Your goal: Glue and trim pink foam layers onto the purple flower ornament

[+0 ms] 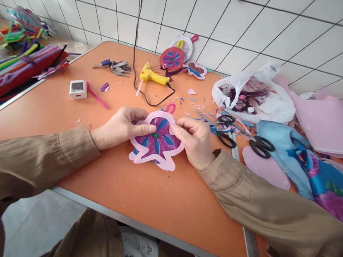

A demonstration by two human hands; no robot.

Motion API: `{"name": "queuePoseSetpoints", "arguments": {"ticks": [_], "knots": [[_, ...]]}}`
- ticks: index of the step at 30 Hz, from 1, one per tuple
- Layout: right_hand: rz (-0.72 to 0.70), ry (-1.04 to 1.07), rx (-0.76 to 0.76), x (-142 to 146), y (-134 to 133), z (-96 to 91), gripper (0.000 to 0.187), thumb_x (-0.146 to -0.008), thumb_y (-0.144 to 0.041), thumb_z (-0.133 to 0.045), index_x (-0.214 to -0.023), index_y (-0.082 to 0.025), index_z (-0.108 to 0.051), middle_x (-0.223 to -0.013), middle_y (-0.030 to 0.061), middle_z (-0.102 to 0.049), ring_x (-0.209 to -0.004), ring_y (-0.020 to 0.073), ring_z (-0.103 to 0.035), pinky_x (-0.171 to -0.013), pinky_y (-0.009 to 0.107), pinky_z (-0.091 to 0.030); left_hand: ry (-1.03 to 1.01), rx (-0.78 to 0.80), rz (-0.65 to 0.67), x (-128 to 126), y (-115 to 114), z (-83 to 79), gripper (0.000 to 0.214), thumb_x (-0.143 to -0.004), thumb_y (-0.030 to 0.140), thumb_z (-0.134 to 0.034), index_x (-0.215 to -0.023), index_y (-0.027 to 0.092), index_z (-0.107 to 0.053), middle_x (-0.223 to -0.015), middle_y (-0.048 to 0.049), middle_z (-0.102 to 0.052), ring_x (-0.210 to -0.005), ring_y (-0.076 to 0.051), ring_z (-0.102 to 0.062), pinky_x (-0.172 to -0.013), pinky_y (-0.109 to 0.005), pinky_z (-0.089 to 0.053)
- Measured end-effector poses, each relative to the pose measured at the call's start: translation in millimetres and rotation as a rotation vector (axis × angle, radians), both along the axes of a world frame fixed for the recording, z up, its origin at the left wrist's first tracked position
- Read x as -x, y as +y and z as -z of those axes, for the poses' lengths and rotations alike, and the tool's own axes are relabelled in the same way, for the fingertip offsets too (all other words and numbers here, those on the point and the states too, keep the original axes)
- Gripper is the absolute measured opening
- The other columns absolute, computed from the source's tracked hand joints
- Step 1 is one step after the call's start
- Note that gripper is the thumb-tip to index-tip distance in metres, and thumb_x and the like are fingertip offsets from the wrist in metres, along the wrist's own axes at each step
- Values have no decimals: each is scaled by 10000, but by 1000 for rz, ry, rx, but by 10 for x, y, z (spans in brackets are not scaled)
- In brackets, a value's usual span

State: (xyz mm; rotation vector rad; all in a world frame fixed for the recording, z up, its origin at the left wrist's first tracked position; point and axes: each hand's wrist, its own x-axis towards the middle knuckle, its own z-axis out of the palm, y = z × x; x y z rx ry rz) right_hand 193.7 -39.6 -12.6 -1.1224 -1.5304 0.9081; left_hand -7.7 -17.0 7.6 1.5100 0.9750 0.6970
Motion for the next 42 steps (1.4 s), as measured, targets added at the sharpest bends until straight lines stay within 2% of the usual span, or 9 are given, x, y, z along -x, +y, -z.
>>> {"name": "queuePoseSetpoints", "arguments": {"ticks": [7,18,27,31,34,36,42], "knots": [[-73,-56,-11,17,-39,-18,269,-777,-301,-585,-546,-197,-495,-509,-28,-448,-490,87,-365,-460,247,-304,-76,72,21,8,31,39,383,-779,501,-715,-771,123,-659,-644,-19,-648,-506,-95,-538,-457,-195,-407],[-66,-92,-12,10,-39,-13,277,-781,-296,-563,-538,-193,-480,-505,-32,-409,-512,87,-347,-469,249,-273,-16,12,-3,-2,13,32,388,-793,487,-683,-684,118,-629,-556,-9,-593,-453,-82,-487,-414,-188,-356],[-80,-94,-1,10,-55,-21,288,-781,-312,-567,-538,-199,-463,-504,-31,-397,-508,92,-331,-470,261,-255,-38,30,1,-10,1,16,391,-763,492,-712,-659,127,-620,-560,-8,-597,-450,-81,-486,-409,-186,-360],[-107,32,30,0,-24,-2,371,-791,-417,-594,-520,-207,-451,-514,-12,-450,-510,106,-378,-485,272,-305,-41,18,-4,-14,2,26,381,-765,473,-713,-644,126,-613,-543,-2,-575,-443,-80,-475,-400,-189,-357],[-114,231,136,-25,20,53,384,-807,-518,-580,-579,-209,-557,-558,14,-559,-533,136,-499,-517,292,-395,-45,8,-6,-12,2,36,380,-775,466,-707,-638,126,-606,-538,4,-559,-441,-74,-463,-395,-184,-351],[-109,288,188,-38,37,80,387,-822,-543,-556,-654,-204,-633,-616,31,-619,-569,151,-561,-539,303,-434,-33,4,-1,-11,2,38,385,-786,472,-696,-642,127,-604,-532,7,-549,-439,-72,-458,-391,-180,-343],[-167,93,73,-18,-13,18,311,-781,-454,-634,-621,-193,-580,-585,-3,-554,-544,112,-487,-510,270,-391,-34,0,18,-14,-1,19,389,-773,469,-710,-623,134,-580,-521,17,-525,-430,-63,-428,-384,-178,-320]]}}
